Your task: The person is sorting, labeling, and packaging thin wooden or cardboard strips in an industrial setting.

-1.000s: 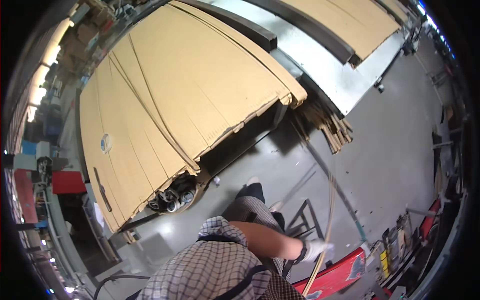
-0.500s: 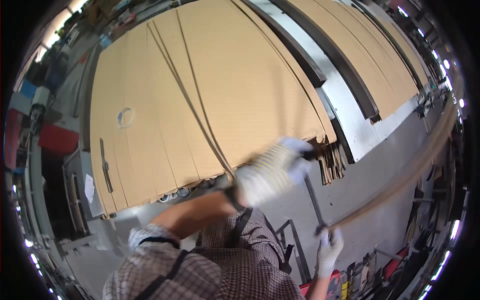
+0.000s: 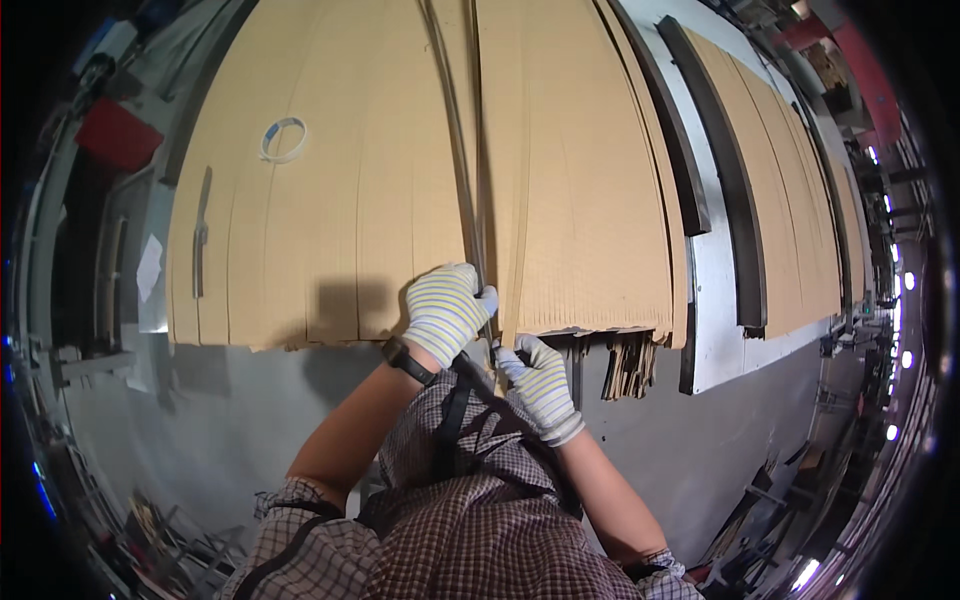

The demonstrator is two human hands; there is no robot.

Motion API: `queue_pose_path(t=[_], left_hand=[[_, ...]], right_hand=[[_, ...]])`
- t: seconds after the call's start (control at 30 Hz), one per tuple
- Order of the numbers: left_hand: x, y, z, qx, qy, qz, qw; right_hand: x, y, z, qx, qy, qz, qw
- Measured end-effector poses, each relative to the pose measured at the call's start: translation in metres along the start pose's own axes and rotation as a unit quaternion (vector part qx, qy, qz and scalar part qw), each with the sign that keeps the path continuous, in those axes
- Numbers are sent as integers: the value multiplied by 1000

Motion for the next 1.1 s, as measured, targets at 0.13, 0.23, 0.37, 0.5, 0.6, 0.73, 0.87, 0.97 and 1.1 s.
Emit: queue_pose_path(t=[0.13, 0.23, 0.37, 0.5, 0.6, 0.73, 0.87, 0.97, 1.1], left_hand=[[-2, 19, 13, -101, -35, 254, 961], [31, 30, 24, -113, -10, 523, 845], [53, 59, 34, -76, 56, 525, 846], [83, 106, 59, -150, -29, 604, 782], [106, 148, 83, -249, -96, 675, 688], [108, 197, 103, -333, -103, 594, 725], [109, 219, 131, -300, -47, 495, 814], [121, 265, 141, -282, -157, 539, 778], [169, 265, 148, -227, -181, 504, 813]], right_hand=[[-25, -2, 2, 1, -55, -100, 993], [-51, -23, 14, -53, -76, -77, 993], [-99, -18, 17, 5, -128, -85, 988], [-140, -9, 21, 38, -206, -131, 969], [-171, -2, 27, -6, -258, -4, 966], [-205, -14, 33, -118, -271, 181, 938], [-232, -19, 3, -71, -286, -44, 955], [-237, -9, -15, 117, -357, -190, 907], [-234, -79, -47, 61, -358, -280, 889]])
Point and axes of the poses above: each hand's wrist, its own z-axis away from the middle knuckle, its own x-axis out of the palm, y = z × x, the point moved 5 cm from there along -z, towards the middle knuckle, and after that the axes turned 1 degree about y, right-handed, at the moved point
